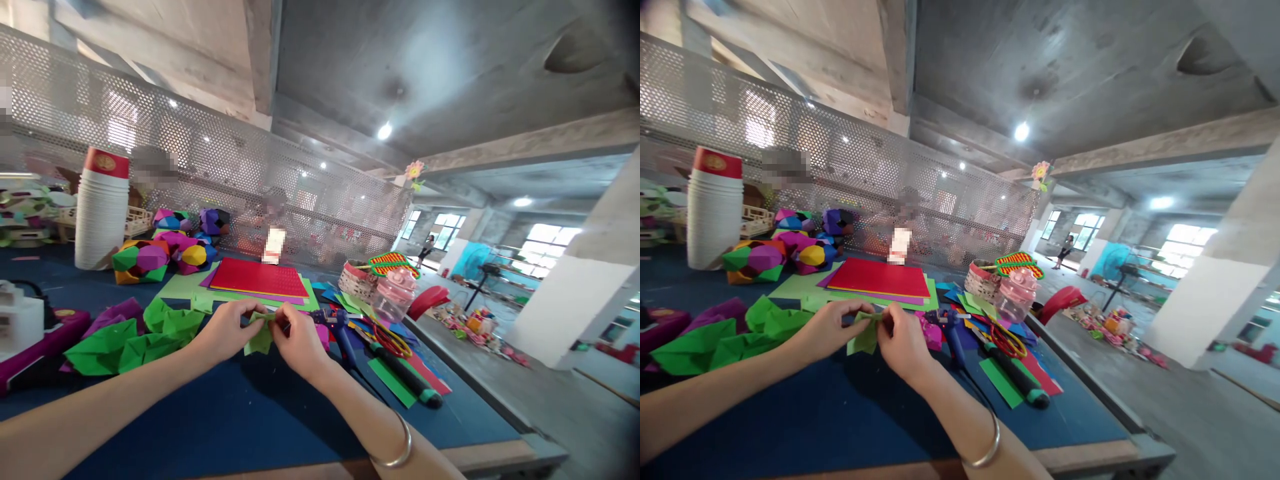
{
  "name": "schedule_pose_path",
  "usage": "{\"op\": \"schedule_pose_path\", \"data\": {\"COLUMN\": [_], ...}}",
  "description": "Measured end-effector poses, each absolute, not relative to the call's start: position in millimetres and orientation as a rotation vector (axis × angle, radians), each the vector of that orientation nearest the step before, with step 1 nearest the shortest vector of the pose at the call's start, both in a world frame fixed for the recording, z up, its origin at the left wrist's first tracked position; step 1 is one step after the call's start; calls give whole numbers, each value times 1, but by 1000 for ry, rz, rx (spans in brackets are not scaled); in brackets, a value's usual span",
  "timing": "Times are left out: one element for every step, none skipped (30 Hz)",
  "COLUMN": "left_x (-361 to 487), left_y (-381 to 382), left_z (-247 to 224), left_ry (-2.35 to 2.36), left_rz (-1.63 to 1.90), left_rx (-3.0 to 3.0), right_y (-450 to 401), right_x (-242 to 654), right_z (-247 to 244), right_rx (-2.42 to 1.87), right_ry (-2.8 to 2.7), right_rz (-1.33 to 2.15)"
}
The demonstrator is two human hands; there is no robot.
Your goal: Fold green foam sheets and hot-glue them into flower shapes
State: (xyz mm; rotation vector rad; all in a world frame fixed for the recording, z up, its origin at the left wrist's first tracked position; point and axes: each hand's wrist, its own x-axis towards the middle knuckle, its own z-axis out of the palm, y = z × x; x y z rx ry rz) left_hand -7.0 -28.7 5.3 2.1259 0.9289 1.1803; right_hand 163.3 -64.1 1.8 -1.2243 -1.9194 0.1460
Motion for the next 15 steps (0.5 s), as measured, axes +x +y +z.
{"op": "schedule_pose_path", "data": {"left_x": [-8, -9, -9, -10, -10, -10, -9, -9, -8, -8, -8, -7, -7, -7, -7], "left_y": [-29, -29, -29, -29, -29, -29, -29, -30, -30, -31, -32, -32, -33, -34, -34], "left_z": [6, 7, 8, 9, 10, 11, 12, 12, 13, 13, 14, 14, 14, 15, 15], "left_ry": [935, 934, 932, 932, 933, 935, 937, 935, 930, 920, 911, 903, 901, 905, 916], "left_rz": [1180, 1184, 1193, 1202, 1211, 1219, 1221, 1214, 1203, 1189, 1177, 1169, 1169, 1175, 1192], "left_rx": [2139, 2140, 2131, 2114, 2091, 2065, 2039, 2012, 1982, 1949, 1914, 1879, 1848, 1825, 1813], "right_y": [-65, -66, -67, -67, -68, -69, -70, -70, -71, -72, -72, -73, -73, -73, -73], "right_x": [162, 162, 161, 161, 160, 159, 158, 157, 156, 155, 155, 154, 154, 154, 154], "right_z": [3, 4, 5, 6, 7, 8, 9, 10, 10, 11, 11, 12, 13, 14, 15], "right_rx": [-1209, -1195, -1180, -1163, -1144, -1121, -1097, -1077, -1059, -1039, -1016, -989, -959, -929, -905], "right_ry": [-1926, -1922, -1908, -1888, -1866, -1847, -1831, -1821, -1816, -1813, -1815, -1819, -1827, -1840, -1856], "right_rz": [148, 152, 159, 169, 183, 202, 222, 236, 241, 237, 226, 213, 203, 197, 192]}}
